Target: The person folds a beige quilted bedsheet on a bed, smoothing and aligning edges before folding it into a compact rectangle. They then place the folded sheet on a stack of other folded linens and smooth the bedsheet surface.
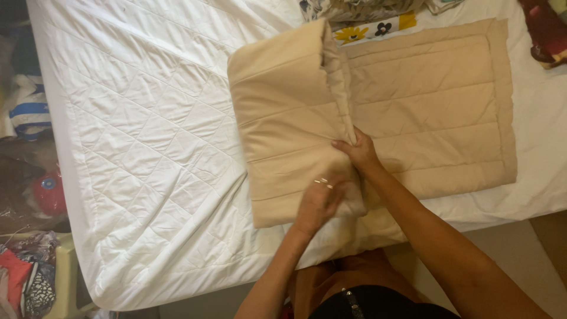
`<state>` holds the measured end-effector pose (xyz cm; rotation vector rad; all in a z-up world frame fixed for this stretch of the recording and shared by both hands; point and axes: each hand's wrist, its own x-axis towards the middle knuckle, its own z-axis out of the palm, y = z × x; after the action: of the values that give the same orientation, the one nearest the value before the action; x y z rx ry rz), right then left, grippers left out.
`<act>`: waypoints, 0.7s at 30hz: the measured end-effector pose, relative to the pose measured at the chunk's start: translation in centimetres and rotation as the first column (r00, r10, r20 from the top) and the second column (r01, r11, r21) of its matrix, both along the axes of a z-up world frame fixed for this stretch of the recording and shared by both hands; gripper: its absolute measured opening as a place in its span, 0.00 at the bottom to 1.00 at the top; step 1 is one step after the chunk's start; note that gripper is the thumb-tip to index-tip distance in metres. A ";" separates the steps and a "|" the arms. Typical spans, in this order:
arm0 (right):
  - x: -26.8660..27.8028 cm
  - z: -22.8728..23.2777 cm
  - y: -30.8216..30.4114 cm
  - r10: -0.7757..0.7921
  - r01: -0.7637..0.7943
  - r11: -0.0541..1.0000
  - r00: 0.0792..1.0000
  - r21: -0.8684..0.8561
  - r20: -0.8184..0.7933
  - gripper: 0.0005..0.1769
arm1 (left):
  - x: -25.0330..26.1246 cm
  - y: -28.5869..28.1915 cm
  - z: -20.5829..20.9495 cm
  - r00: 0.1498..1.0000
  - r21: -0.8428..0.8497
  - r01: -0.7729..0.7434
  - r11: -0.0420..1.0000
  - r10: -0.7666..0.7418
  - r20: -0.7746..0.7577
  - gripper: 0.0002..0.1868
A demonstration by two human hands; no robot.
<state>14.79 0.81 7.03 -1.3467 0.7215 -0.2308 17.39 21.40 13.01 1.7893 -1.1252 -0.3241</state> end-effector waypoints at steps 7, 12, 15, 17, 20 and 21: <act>-1.5 -4.5 -1.7 0.011 -0.010 1.000 0.999 -0.026 0.030 0.25 | 9.3 -2.9 0.2 0.898 0.051 -0.376 0.925 0.350 0.267 0.25; -2.3 -7.4 -1.9 0.009 -0.012 0.998 0.998 -0.059 -0.055 0.28 | 15.1 -11.1 -3.5 0.857 0.162 -0.347 0.924 0.242 0.455 0.33; -2.8 -7.4 -2.1 0.028 -0.038 0.996 0.992 -0.081 -0.125 0.28 | 15.9 -16.2 -5.9 0.848 0.266 -0.260 0.928 0.087 0.523 0.33; -3.0 -7.1 -2.2 0.012 -0.005 0.999 0.988 0.042 -0.153 0.29 | 15.8 -18.6 -7.6 0.856 0.406 -0.196 0.892 -0.046 0.515 0.31; -3.2 -7.2 -2.5 0.003 0.016 0.994 0.984 0.105 -0.177 0.29 | 16.0 -20.5 -9.9 0.883 0.477 -0.204 0.855 -0.050 0.468 0.30; -3.2 -7.4 -2.7 -0.001 0.020 0.994 0.984 0.105 -0.180 0.29 | 16.3 -21.0 -10.3 0.891 0.482 -0.189 0.856 -0.056 0.450 0.29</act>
<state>11.59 -1.90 -0.40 -1.2728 0.8806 -0.0783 33.74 0.40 2.69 2.4704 -1.3789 -0.1753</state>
